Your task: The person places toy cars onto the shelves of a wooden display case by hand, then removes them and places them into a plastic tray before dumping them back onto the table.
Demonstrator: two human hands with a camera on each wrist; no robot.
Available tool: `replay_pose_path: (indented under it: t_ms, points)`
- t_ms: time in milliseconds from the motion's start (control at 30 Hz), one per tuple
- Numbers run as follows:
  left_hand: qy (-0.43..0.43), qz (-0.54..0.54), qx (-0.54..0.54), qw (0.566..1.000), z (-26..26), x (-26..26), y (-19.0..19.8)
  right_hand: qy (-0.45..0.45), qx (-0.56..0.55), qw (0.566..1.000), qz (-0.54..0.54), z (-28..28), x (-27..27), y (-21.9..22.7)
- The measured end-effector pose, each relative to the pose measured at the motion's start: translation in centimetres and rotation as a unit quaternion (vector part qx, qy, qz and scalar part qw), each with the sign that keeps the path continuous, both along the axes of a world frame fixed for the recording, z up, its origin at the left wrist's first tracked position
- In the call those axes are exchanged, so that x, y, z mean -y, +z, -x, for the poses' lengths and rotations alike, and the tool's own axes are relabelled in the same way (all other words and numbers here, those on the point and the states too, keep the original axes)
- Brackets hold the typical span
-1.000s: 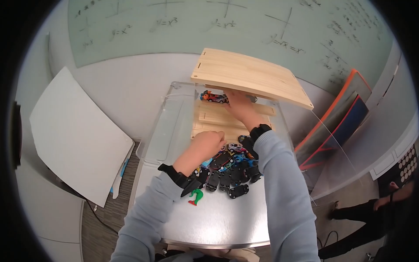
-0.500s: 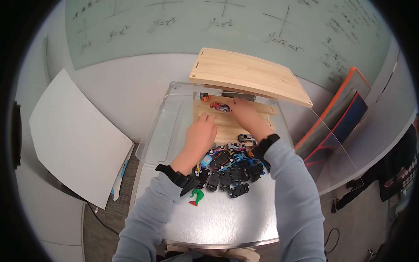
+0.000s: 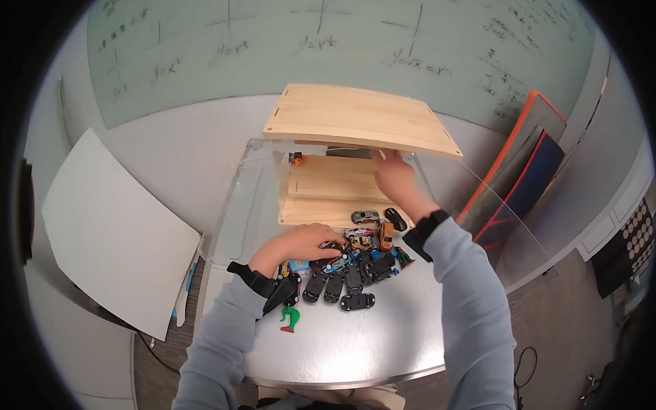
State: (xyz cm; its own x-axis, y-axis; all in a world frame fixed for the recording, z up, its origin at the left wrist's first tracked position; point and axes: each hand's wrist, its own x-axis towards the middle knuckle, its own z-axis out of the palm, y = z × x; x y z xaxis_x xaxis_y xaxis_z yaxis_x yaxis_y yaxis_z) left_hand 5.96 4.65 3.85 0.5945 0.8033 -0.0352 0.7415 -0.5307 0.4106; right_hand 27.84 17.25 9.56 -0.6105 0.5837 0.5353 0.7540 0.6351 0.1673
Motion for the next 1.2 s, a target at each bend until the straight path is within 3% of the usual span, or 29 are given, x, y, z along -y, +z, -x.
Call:
replay_pose_path:
  t_ms: [67, 200, 267, 333, 400, 467, 533, 567, 633, 667, 733, 800, 867, 933, 967, 1033, 1067, 1133, 1200]
  points:
    - [-0.048, 0.047, 0.07, 0.995, 0.4, -0.6, -1.1, -0.13, -0.026, 0.985, 0.112, 0.7, -3.2, 0.8]
    - [-0.018, 0.03, 0.046, 0.998, 0.1, 0.5, 1.2, -0.088, -0.033, 0.995, 0.015, 0.5, -9.0, -0.3]
    - [-0.008, 0.021, 0.062, 0.998, 0.2, 0.7, 1.8, 0.02, -0.144, 0.989, -0.021, 0.5, -10.3, -0.9]
    - [-0.003, 0.005, 0.071, 0.997, 0.4, 1.1, 2.6, 0.029, -0.155, 0.987, -0.002, 0.0, -10.9, -1.1]
    - [0.02, -0.012, 0.066, 0.998, 0.5, 1.2, 2.7, 0.034, -0.165, 0.986, 0.018, 0.0, -10.1, -0.8]
    - [0.04, -0.03, 0.058, 0.997, 0.7, 1.4, 3.0, -0.028, -0.055, 0.995, 0.083, -0.4, -8.7, 0.0]
    - [0.138, -0.089, 0.038, 0.986, 0.9, 1.4, 3.2, -0.051, -0.064, 0.988, 0.131, 0.5, -4.7, 0.9]
    - [0.138, -0.088, 0.04, 0.986, 0.9, 1.2, 2.8, -0.073, -0.075, 0.979, 0.176, 1.2, -2.4, 1.1]
    - [0.241, -0.156, 0.038, 0.957, 1.1, 0.6, 1.7, -0.032, 0.003, 0.983, 0.183, 1.7, 1.9, 1.2]
    - [0.243, -0.157, 0.04, 0.956, 1.1, 0.7, 1.5, -0.03, 0.005, 0.983, 0.182, 2.0, 3.9, 1.4]
    - [0.214, -0.092, 0.049, 0.971, 1.1, 0.6, 1.2, 0.021, 0.09, 0.954, 0.284, 2.6, 6.7, 2.0]
    - [0.168, -0.049, 0.074, 0.982, 0.2, 0.7, -0.2, 0.016, 0.092, 0.944, 0.317, 3.4, 6.2, 2.6]
    - [0.123, -0.007, 0.1, 0.987, -1.1, 1.3, -1.2, -0.01, 0.069, 0.991, 0.113, 4.3, 3.3, 2.3]
    - [0.14, -0.024, -0.044, 0.989, -2.5, 2.0, -1.5, 0.036, 0.026, 0.999, -0.024, 5.8, -0.9, 2.6]
    - [0.138, -0.016, -0.047, 0.989, -2.8, 1.7, -2.0, 0.037, 0.025, 0.999, -0.025, 6.8, -2.2, 3.0]
    - [0.112, -0.016, -0.062, 0.992, -2.4, 1.3, -1.8, 0.073, -0.094, 0.988, 0.095, 8.9, -4.4, 3.5]
    - [0.086, -0.014, -0.074, 0.993, -2.1, 1.2, -1.7, 0.075, -0.098, 0.988, 0.095, 9.4, -5.6, 2.9]
    - [0.089, -0.006, -0.064, 0.994, -1.7, 1.2, -1.5, 0.118, -0.135, 0.984, -0.018, 10.5, -7.0, 1.6]
    - [0.073, -0.02, -0.039, 0.996, -1.3, 1.1, -1.6, 0.114, -0.121, 0.986, -0.012, 10.4, -6.9, 1.6]
